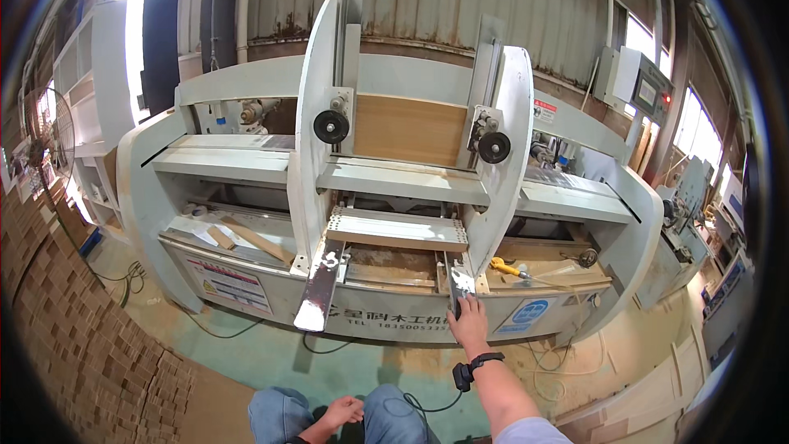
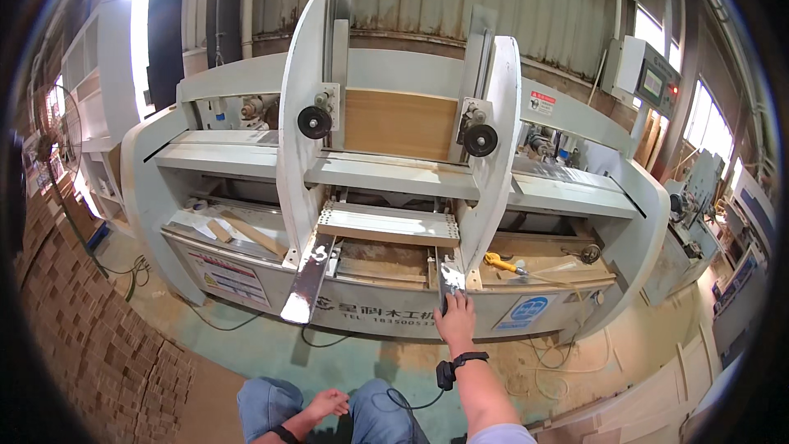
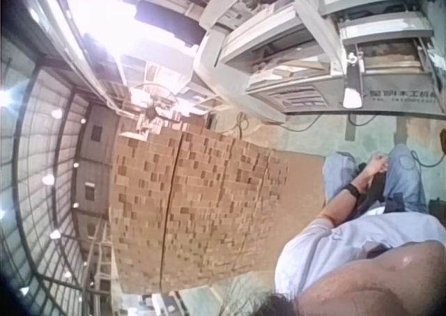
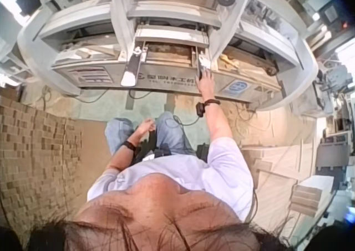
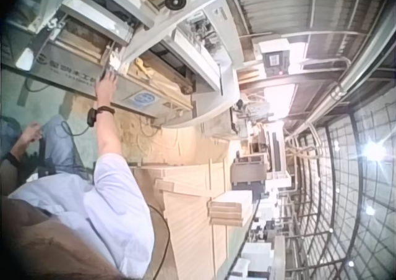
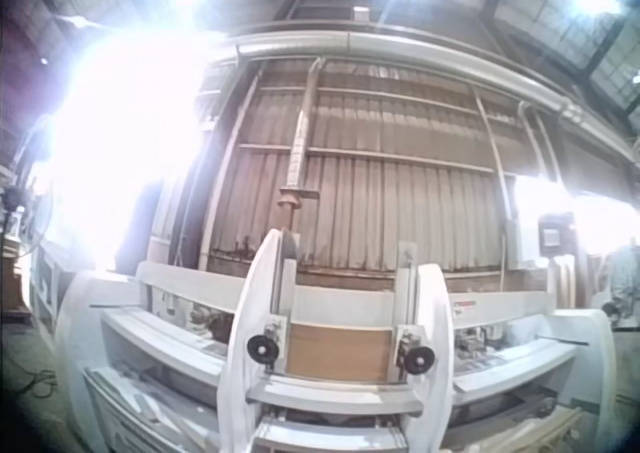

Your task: Operating a woodworking machine to process wood panels in a factory.

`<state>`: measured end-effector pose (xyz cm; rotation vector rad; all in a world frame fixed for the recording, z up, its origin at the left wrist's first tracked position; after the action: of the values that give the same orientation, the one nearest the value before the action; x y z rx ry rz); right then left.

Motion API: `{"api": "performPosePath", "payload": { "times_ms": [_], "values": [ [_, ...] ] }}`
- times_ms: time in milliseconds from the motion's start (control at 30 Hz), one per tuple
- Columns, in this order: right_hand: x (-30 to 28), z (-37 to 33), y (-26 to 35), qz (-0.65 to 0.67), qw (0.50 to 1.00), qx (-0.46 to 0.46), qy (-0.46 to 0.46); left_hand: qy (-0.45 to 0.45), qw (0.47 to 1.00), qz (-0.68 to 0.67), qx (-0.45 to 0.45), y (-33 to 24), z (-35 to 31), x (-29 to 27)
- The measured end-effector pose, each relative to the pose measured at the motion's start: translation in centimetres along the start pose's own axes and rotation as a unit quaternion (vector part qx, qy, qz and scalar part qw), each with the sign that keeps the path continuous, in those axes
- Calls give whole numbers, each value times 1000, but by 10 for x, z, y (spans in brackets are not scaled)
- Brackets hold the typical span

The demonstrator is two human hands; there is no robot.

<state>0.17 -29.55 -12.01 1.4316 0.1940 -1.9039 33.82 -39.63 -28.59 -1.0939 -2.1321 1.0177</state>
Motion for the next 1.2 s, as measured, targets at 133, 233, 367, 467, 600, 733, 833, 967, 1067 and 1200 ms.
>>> {"api": "performPosePath", "payload": {
  "times_ms": [133,233,367,467,600,733,833,967,1067,1200],
  "values": [
    [0,0,1,5,1000,12,13,1,1000,7,1,0,1,-1],
    [-1,-1,0,7,1000,15,15,1,1000,2,-3,3,2,-1],
    [1,-1,0,4,1000,13,12,-6,1000,17,-10,3,2,-1],
    [0,-1,1,1,1000,8,9,-5,1000,13,-7,5,3,-2],
    [-1,-1,1,1,1000,8,4,-3,1000,14,-5,6,4,-3],
    [-2,-1,2,2,1000,9,10,2,1000,16,-1,7,5,-4],
    [-3,0,3,0,1000,13,15,-2,1000,21,-5,7,5,-4],
    [-2,0,3,-3,1000,14,16,-3,1000,21,-5,7,4,-4],
    [-2,0,2,-9,1000,15,19,-2,1000,25,-6,4,2,-3],
    [-1,0,2,-8,999,18,26,-5,1000,23,-1,5,2,-3]
  ]
}}
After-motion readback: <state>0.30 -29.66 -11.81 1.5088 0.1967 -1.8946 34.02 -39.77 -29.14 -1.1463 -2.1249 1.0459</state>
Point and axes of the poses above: each hand's wrist, its own z-axis towards the middle knuckle, its own x-axis out of the palm, y = z × x, the point moved 4 cm from there along z, towards the middle knuckle, and after that the axes turned 1 degree about -y, right-handed, at the moved point
